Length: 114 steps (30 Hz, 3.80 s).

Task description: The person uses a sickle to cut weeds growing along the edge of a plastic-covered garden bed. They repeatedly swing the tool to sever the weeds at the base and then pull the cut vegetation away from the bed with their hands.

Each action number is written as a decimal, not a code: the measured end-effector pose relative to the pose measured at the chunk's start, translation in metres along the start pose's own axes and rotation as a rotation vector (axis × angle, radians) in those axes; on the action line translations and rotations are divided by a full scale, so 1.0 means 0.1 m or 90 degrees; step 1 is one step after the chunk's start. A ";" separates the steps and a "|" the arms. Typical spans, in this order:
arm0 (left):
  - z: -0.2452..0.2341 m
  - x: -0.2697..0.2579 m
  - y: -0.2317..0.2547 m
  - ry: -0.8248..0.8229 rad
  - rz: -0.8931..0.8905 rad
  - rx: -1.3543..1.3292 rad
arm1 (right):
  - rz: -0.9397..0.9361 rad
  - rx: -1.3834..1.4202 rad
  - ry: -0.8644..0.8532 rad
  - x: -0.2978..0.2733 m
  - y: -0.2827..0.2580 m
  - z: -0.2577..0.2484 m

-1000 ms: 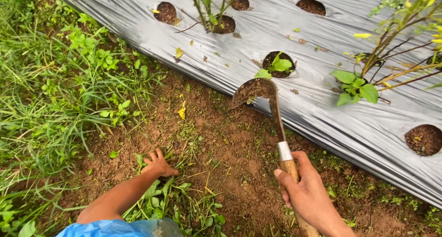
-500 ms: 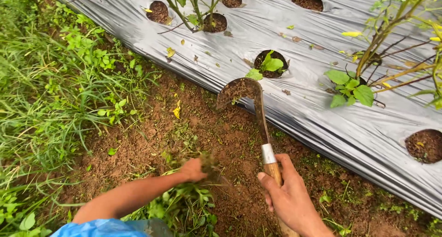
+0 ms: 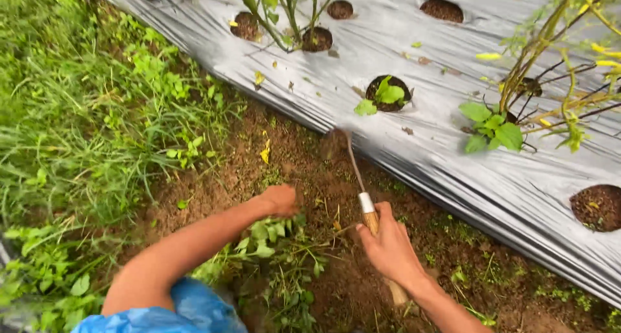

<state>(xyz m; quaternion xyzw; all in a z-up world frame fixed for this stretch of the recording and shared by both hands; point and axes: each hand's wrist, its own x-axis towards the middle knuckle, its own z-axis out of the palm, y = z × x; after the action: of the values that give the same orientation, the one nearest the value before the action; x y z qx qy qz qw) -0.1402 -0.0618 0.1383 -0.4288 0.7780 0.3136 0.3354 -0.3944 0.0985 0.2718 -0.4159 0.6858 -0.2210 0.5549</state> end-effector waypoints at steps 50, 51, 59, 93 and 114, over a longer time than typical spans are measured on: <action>-0.18 0.53 -2.25 0.253 -0.124 -0.101 | 0.039 -0.287 -0.014 0.35 -0.18 1.40; -0.28 0.52 -2.25 0.255 -0.123 -0.108 | 0.039 -0.294 -0.014 0.36 -0.18 1.43; -0.74 0.57 -2.61 0.380 -0.131 -0.058 | 0.053 -0.310 0.056 0.53 -0.63 1.82; -0.50 1.81 -4.08 0.760 0.030 0.061 | 0.117 -0.271 0.157 1.94 -1.14 3.03; -0.92 1.31 -3.98 0.773 0.075 -0.346 | 0.238 -0.172 0.254 1.56 -1.80 2.88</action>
<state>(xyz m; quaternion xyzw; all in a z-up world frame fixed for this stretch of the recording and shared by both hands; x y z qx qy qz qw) 0.1320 -0.3665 0.0080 -0.5551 0.7442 0.2190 -0.3000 -0.0698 -0.0837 0.2367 -0.3009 0.8690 -0.0991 0.3801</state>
